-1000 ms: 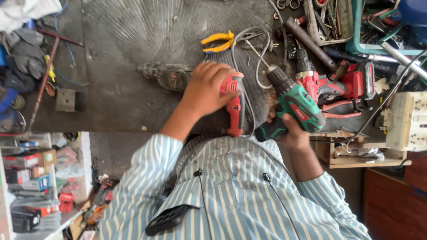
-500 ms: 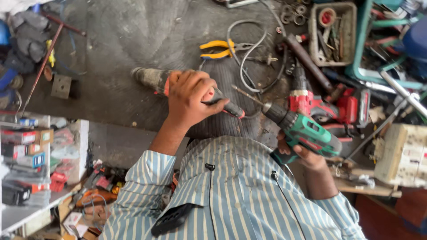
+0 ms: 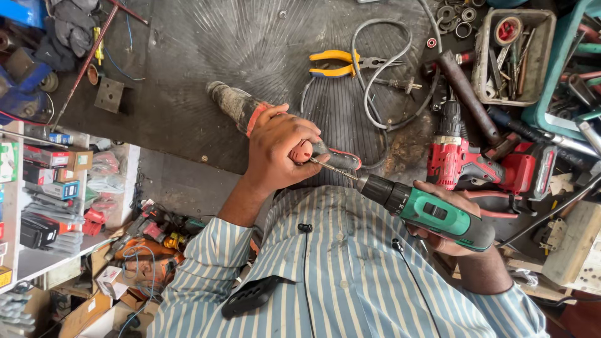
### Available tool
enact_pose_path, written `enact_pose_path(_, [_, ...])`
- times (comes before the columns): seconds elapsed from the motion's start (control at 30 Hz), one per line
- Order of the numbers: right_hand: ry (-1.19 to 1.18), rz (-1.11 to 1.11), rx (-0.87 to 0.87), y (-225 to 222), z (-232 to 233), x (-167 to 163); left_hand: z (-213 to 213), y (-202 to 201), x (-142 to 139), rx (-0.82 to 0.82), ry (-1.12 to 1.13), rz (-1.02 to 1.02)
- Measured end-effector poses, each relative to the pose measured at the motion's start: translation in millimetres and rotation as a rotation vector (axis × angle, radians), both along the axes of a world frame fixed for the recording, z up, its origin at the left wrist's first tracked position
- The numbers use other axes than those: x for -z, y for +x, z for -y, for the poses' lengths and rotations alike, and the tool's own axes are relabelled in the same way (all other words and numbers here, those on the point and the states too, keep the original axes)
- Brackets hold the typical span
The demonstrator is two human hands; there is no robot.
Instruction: The person disassembles a red power tool using a cordless drill, removes screws, and opens the casing. They then connect wires to the internal components and test the tool by plugging it into a power source. The person continues to adjust and connect wires inside the tool's casing.
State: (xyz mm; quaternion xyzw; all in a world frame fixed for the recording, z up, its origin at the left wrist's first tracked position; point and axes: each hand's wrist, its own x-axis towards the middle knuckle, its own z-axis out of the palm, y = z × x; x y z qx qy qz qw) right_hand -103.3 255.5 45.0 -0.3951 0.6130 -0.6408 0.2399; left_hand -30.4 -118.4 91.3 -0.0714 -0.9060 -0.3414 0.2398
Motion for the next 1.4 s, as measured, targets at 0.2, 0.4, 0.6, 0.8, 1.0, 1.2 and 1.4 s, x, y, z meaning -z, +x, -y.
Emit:
enact_pose_path(0.2, [-0.019,-0.099,-0.047,-11,28,-37,0,0,-2,-0.005,0.064,0.008])
enact_pose_path(0.4, [0.257,0.106,-0.056,-2,37,-105,-1,-2,-2,-0.018,-0.017,-0.046])
enact_pose_path(0.6, [0.207,0.527,0.051,26,53,-103,0,-6,-1,-0.007,0.028,-0.015])
enact_pose_path(0.8, [0.169,0.548,0.107,28,50,-99,1,-9,0,0.016,0.025,0.003])
enact_pose_path(1.0, [0.138,0.519,0.068,21,42,-99,0,-11,-1,0.024,0.013,0.002])
enact_pose_path(1.2, [0.075,0.615,0.092,17,33,-94,3,-13,-1,0.040,-0.024,0.026])
enact_pose_path(1.4, [-0.069,0.613,0.113,11,18,-78,5,-13,-5,0.106,-0.142,-0.035])
